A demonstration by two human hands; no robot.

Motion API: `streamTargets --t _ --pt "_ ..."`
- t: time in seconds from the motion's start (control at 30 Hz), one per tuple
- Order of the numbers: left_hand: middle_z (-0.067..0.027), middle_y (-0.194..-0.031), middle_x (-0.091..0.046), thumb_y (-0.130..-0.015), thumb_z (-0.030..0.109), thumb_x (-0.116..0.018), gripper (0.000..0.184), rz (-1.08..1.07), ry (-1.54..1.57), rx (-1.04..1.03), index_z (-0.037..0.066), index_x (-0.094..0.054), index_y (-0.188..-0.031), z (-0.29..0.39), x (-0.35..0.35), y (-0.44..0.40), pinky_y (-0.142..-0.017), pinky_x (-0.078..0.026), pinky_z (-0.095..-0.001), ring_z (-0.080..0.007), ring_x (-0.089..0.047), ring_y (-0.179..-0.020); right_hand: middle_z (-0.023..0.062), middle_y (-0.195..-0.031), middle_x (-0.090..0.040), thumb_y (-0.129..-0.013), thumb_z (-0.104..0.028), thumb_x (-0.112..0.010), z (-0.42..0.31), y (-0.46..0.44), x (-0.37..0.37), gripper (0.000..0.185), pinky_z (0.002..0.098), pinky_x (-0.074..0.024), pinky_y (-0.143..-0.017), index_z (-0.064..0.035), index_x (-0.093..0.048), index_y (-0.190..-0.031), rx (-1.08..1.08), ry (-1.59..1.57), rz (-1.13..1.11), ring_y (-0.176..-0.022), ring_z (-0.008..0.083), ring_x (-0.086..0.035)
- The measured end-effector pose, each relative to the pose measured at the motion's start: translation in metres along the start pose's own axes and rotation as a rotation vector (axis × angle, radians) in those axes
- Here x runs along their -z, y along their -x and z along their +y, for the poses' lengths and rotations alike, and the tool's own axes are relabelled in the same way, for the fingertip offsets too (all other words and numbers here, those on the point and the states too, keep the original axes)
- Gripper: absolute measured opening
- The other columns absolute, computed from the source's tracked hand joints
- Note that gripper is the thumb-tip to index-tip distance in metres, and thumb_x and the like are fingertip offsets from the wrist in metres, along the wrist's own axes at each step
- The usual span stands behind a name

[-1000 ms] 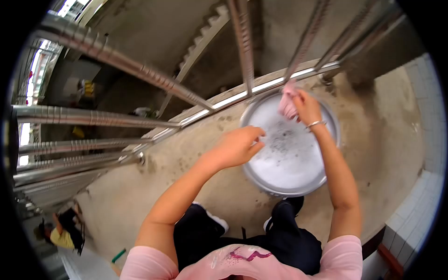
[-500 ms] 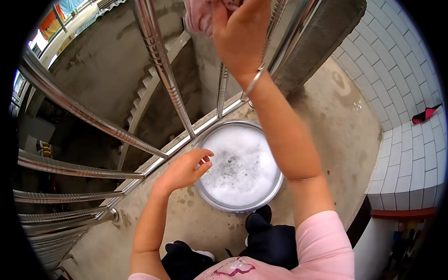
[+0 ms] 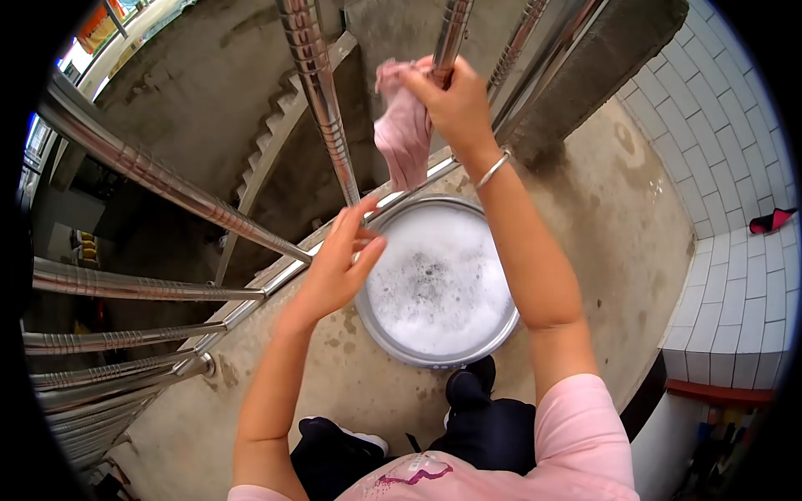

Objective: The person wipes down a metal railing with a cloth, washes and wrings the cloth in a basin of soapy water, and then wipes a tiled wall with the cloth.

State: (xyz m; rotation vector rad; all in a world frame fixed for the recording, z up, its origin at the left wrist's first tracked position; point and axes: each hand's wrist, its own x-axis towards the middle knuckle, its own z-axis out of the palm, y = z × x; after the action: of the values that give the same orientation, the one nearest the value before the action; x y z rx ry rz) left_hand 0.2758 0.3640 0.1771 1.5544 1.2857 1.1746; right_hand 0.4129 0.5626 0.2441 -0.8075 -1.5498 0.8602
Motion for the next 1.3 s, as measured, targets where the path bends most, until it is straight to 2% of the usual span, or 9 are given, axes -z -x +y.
streamTargets --t 0.2,0.27,0.5,0.6,0.67,0.77,0.93,1.07,1.3 --pt "-0.0195 -0.133 -0.042 -0.092 0.018 -0.059 0.069 0.306 0.132 -0.006 0.006 -0.018 -0.147 0.002 -0.063 -0.065 -0.076 -0.052 -0.0265 -0.0190 -0.062 -0.097 0.0047 -0.087 -0.068 -0.082 -0.018 -0.072 0.015 0.016 0.008 0.026 0.0244 -0.0497 -0.072 -0.0009 -0.062 -0.099 -0.010 0.012 -0.102 -0.078 0.0088 -0.062" --pt "-0.0157 -0.121 -0.051 -0.091 0.020 -0.062 0.066 0.327 0.551 0.225 0.003 -0.026 -0.143 -0.001 -0.068 -0.085 -0.070 -0.050 -0.0251 -0.0159 -0.062 -0.085 0.0055 -0.089 -0.069 -0.082 -0.019 -0.072 0.017 0.017 0.009 0.028 0.0254 -0.0501 -0.072 -0.0008 -0.062 -0.101 0.022 0.039 -0.088 -0.079 0.0105 -0.064" --pt "-0.0035 -0.086 -0.058 -0.089 0.021 -0.062 0.027 0.410 0.133 0.075 0.002 -0.057 -0.108 -0.033 -0.083 -0.096 -0.065 -0.045 -0.0273 -0.0098 -0.054 -0.072 0.0143 -0.085 -0.069 -0.086 -0.024 -0.066 0.036 0.054 0.022 0.032 0.0315 -0.0516 -0.067 -0.0020 -0.061 -0.108 0.137 0.346 -0.019 -0.074 0.0262 -0.068" --pt "-0.0037 -0.090 -0.060 -0.093 0.024 -0.057 0.022 0.267 0.389 0.256 0.006 -0.056 -0.105 -0.046 -0.076 -0.064 -0.068 -0.046 -0.0274 -0.0101 -0.056 -0.075 0.0116 -0.077 -0.068 -0.089 -0.025 -0.062 0.061 0.082 0.049 0.030 0.0297 -0.0510 -0.062 -0.0008 -0.061 -0.106 0.024 0.508 -0.067 -0.069 0.0235 -0.068" --pt "-0.0036 -0.092 -0.061 -0.094 0.024 -0.055 0.021 0.237 0.628 0.420 0.007 -0.055 -0.105 -0.042 -0.065 -0.042 -0.069 -0.047 -0.0275 -0.0102 -0.056 -0.075 0.0094 -0.076 -0.067 -0.094 -0.031 -0.056 0.068 0.099 0.070 0.034 0.0270 -0.0516 -0.059 -0.0010 -0.059 -0.110 -0.531 0.190 -0.184 -0.069 0.0203 -0.067" --pt "-0.0015 -0.096 -0.061 -0.097 0.023 -0.051 0.017 0.219 0.964 0.530 0.010 -0.053 -0.107 -0.042 -0.057 -0.029 -0.074 -0.050 -0.0304 -0.0101 -0.059 -0.082 0.0075 -0.075 -0.065 -0.096 -0.036 -0.051 0.052 0.124 0.088 0.041 0.0261 -0.0537 -0.060 -0.0021 -0.054 -0.119 -0.841 -0.241 -0.160 -0.070 0.0181 -0.067" --pt "-0.0041 -0.106 -0.060 -0.095 0.017 -0.052 0.026 0.238 0.804 0.488 0.006 -0.052 -0.119 -0.009 -0.059 -0.030 -0.080 -0.050 -0.0294 -0.0115 -0.057 -0.100 0.0160 -0.123 -0.051 -0.094 -0.039 -0.054 0.040 0.148 0.098 0.065 0.0352 -0.0568 -0.077 -0.0059 -0.025 -0.142 -0.825 -0.256 -0.326 -0.104 0.0240 -0.060" --pt "0.0003 -0.103 -0.059 -0.097 0.021 -0.052 0.029 -0.184 0.626 0.356 0.003 -0.054 -0.119 -0.002 -0.066 -0.024 -0.080 -0.044 -0.0238 -0.0064 -0.053 -0.094 0.0122 -0.127 -0.050 -0.093 -0.028 -0.059 0.010 0.162 0.079 0.067 0.0350 -0.0529 -0.088 -0.0060 -0.022 -0.146 -0.635 -0.390 -0.473 -0.110 0.0202 -0.056" --pt "-0.0078 -0.117 -0.056 -0.095 0.010 -0.054 0.033 -0.200 0.511 0.185 -0.001 -0.051 -0.126 0.028 -0.052 -0.017 -0.096 -0.043 -0.0298 -0.0158 -0.054 -0.113 0.0031 -0.110 -0.058 -0.099 -0.027 -0.051 -0.027 0.132 0.087 0.038 0.0252 -0.0481 -0.081 -0.0025 -0.051 -0.128 -0.533 -0.347 -0.571 -0.097 0.0095 -0.054"
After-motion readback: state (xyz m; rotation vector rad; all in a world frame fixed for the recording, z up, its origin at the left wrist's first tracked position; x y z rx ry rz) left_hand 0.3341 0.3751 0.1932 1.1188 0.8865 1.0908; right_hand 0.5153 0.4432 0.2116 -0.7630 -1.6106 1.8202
